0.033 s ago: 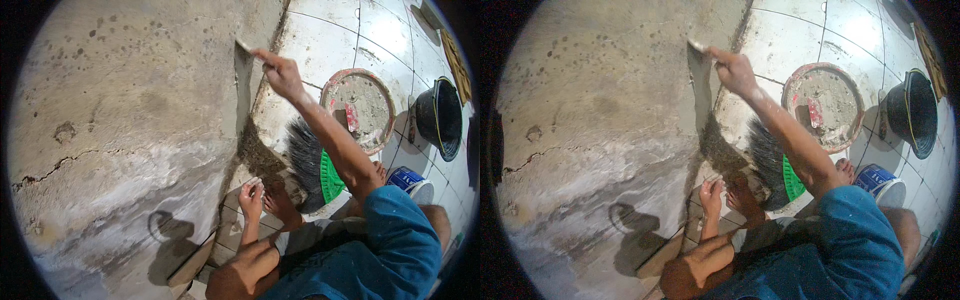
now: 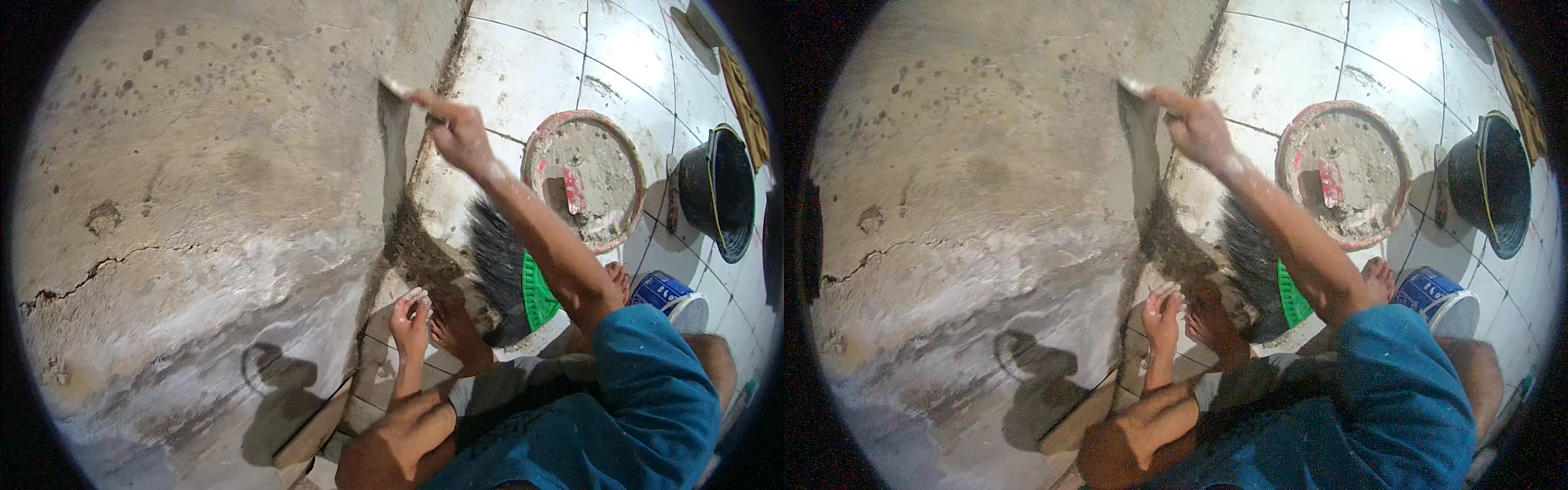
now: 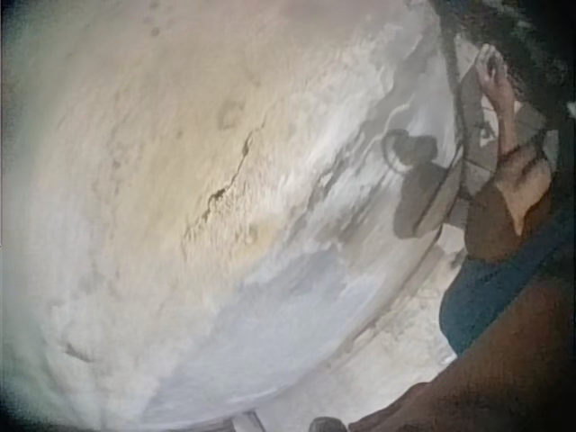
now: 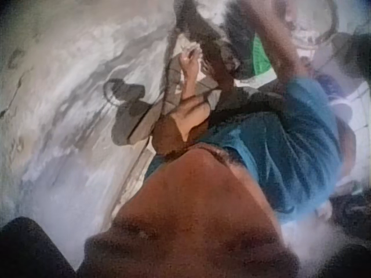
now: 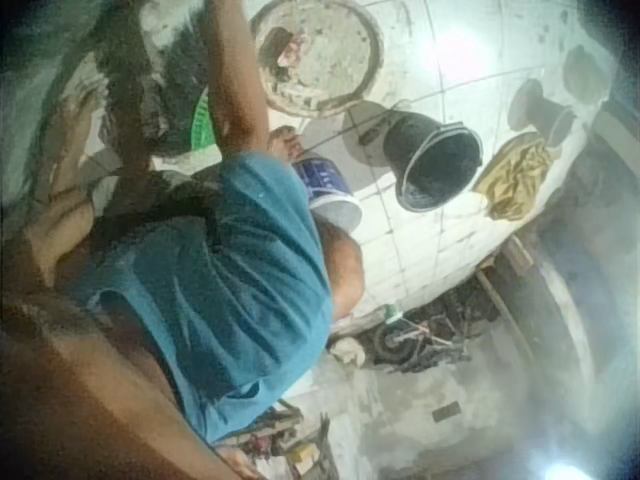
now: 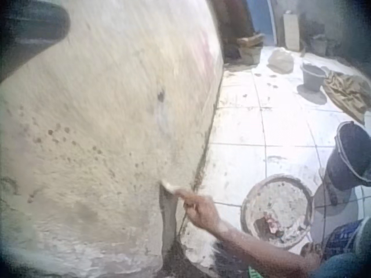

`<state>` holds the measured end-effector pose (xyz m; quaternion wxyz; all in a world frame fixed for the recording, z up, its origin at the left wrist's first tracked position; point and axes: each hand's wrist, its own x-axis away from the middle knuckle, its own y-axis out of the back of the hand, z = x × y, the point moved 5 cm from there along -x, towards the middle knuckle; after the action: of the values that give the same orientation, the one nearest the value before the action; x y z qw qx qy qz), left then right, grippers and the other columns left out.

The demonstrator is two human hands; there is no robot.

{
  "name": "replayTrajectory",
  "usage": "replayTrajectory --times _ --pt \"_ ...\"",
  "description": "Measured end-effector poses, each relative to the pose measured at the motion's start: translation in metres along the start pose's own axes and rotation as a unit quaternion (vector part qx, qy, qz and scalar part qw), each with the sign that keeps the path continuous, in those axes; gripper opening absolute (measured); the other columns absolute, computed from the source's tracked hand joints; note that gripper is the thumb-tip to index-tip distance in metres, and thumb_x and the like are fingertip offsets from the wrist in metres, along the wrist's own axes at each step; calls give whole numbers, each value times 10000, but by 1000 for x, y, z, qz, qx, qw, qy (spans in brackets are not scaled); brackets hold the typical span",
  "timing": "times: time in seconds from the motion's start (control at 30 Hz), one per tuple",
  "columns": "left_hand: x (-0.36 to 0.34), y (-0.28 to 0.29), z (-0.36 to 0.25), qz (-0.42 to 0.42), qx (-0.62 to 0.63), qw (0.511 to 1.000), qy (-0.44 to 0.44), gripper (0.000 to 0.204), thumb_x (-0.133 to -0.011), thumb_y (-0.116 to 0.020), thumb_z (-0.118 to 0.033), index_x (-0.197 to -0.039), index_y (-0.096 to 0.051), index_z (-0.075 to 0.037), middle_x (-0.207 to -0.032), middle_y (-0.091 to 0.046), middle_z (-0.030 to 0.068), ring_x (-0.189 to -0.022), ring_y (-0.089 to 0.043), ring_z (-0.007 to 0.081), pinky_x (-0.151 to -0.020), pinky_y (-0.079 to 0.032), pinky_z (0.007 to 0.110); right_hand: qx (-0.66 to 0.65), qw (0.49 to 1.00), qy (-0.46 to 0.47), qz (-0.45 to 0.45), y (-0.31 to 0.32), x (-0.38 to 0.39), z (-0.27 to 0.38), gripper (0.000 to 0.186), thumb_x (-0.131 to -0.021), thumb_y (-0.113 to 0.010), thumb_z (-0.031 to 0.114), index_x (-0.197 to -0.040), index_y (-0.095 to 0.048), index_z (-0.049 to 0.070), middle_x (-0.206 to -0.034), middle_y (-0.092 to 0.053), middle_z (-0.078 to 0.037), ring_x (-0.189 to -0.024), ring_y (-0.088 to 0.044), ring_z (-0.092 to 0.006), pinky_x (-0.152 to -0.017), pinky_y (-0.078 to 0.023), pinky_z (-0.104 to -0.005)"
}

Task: The person scoops cement from a bowl using a trowel and applies it to the base of a wall. They smooth the cement along the wall-floor junction, repeatedly returning to the bowl to gather more material.

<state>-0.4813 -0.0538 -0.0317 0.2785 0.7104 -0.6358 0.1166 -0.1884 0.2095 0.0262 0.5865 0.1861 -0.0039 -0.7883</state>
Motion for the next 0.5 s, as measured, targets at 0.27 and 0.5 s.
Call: replayTrajectory --times 0.27,0.5 --pt "-17 -15 -5 13 -30 999 -34 349 -971 -732 -157 -1210 -619 70 -1134 -686 117 -1008 -639 166 -902 -510 306 -52 995 69 40 -44 94 25 696 -698 -525 -146 -1357 -641 47 -1351 -651 -236 -1294 -610 -391 -1119 -507 -431" --pt "-22 -19 12 -10 -60 997 -38 324 -949 -730 -121 -1171 -618 87 -1102 -675 132 -1020 -632 196 -910 -496 323 -42 990 74 112 -62 155 29 667 -751 -588 -112 -1391 -609 76 -1356 -657 -203 -1227 -652 -398 -1014 -575 -448"
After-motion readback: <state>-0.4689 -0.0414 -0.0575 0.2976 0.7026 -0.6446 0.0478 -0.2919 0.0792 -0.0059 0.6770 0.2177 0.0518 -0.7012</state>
